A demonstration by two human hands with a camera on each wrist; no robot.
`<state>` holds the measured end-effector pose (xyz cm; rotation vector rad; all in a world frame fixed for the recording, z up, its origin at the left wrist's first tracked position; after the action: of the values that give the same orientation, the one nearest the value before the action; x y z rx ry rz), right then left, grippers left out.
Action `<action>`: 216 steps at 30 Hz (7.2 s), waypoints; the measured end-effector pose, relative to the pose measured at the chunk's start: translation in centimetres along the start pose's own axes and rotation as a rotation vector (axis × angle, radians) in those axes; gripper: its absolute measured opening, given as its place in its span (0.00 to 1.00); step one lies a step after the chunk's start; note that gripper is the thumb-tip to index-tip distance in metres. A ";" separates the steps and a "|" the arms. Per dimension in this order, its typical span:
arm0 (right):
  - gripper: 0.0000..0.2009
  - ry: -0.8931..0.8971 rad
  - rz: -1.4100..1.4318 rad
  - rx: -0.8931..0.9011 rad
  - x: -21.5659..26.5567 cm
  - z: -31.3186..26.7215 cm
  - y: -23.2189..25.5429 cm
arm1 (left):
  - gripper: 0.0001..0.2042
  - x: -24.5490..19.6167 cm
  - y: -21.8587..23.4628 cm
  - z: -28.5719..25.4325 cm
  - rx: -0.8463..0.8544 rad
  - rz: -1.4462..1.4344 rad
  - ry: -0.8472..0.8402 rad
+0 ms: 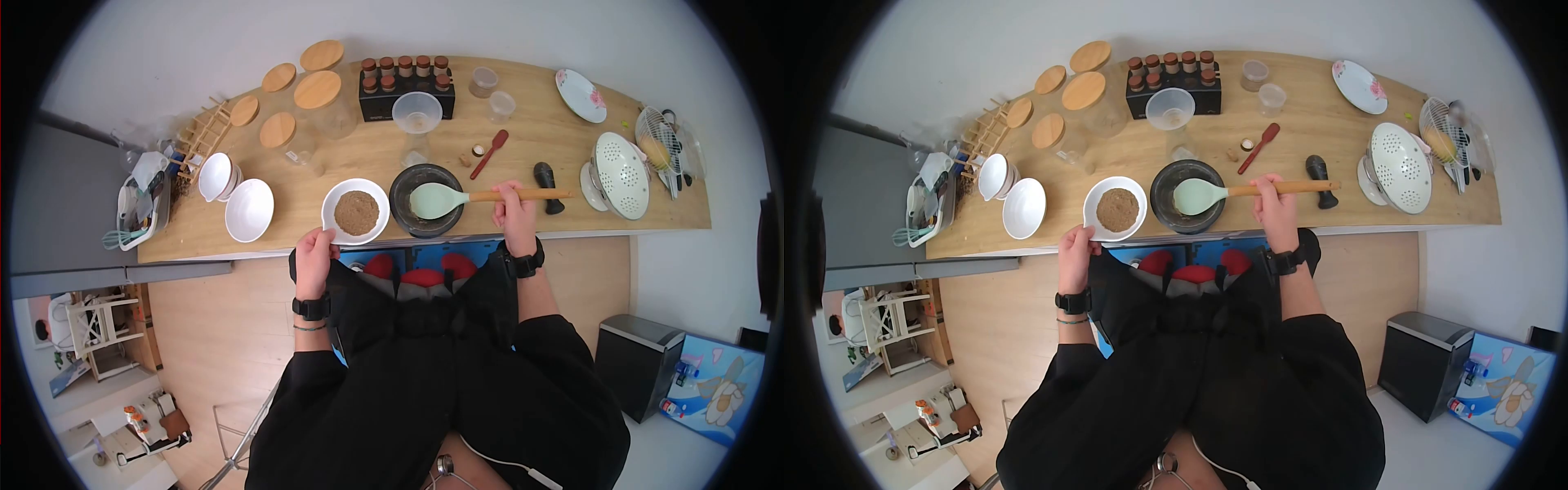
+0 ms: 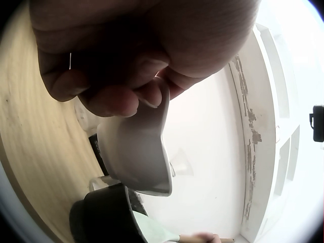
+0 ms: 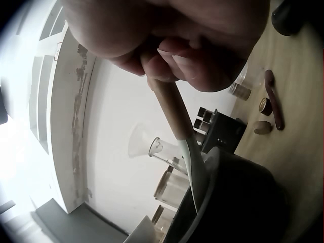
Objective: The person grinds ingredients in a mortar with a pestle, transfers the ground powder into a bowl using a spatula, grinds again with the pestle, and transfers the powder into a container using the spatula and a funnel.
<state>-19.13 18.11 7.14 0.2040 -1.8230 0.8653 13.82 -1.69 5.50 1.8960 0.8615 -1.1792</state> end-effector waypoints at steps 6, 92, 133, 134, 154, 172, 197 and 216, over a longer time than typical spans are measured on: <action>0.06 0.200 -0.237 0.070 2.8 -2.3 -1.5 | 0.12 0.0 0.0 -0.1 0.003 -0.007 -0.005; 0.08 0.378 -0.399 -0.020 -2.7 -9.0 -1.3 | 0.13 0.3 -0.6 0.8 0.032 0.020 0.047; 0.05 0.412 -0.648 0.216 4.8 -5.8 -5.1 | 0.12 0.7 0.2 0.7 0.004 0.004 0.026; 0.05 0.410 -0.686 0.194 5.3 -6.0 -5.1 | 0.12 0.6 0.2 0.8 0.005 0.004 0.026; 0.11 0.146 -0.252 0.164 -0.8 -3.3 1.8 | 0.13 0.7 -0.4 0.9 0.015 0.027 0.034; 0.12 -0.072 0.270 0.175 -4.0 -1.3 3.9 | 0.13 0.3 -0.6 0.5 0.004 0.040 0.050; 0.11 -0.058 0.320 0.132 -4.4 -1.0 4.6 | 0.12 0.4 -0.4 0.4 -0.003 0.037 0.038; 0.11 0.176 0.154 0.352 4.3 -4.4 -0.2 | 0.12 -1.2 -2.6 0.1 0.101 0.054 0.019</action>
<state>-17.58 21.93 11.75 0.2043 -1.5289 1.2718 11.18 -0.64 5.92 2.0019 0.7693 -1.1934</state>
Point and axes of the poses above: each hand's wrist, its own z-axis towards the middle knuckle, its own y-axis out of the back of the hand, x = y × z, the point moved 5 cm from there along z, towards the middle knuckle, and after that the axes turned 14 degrees about z, right-handed, at the moved point
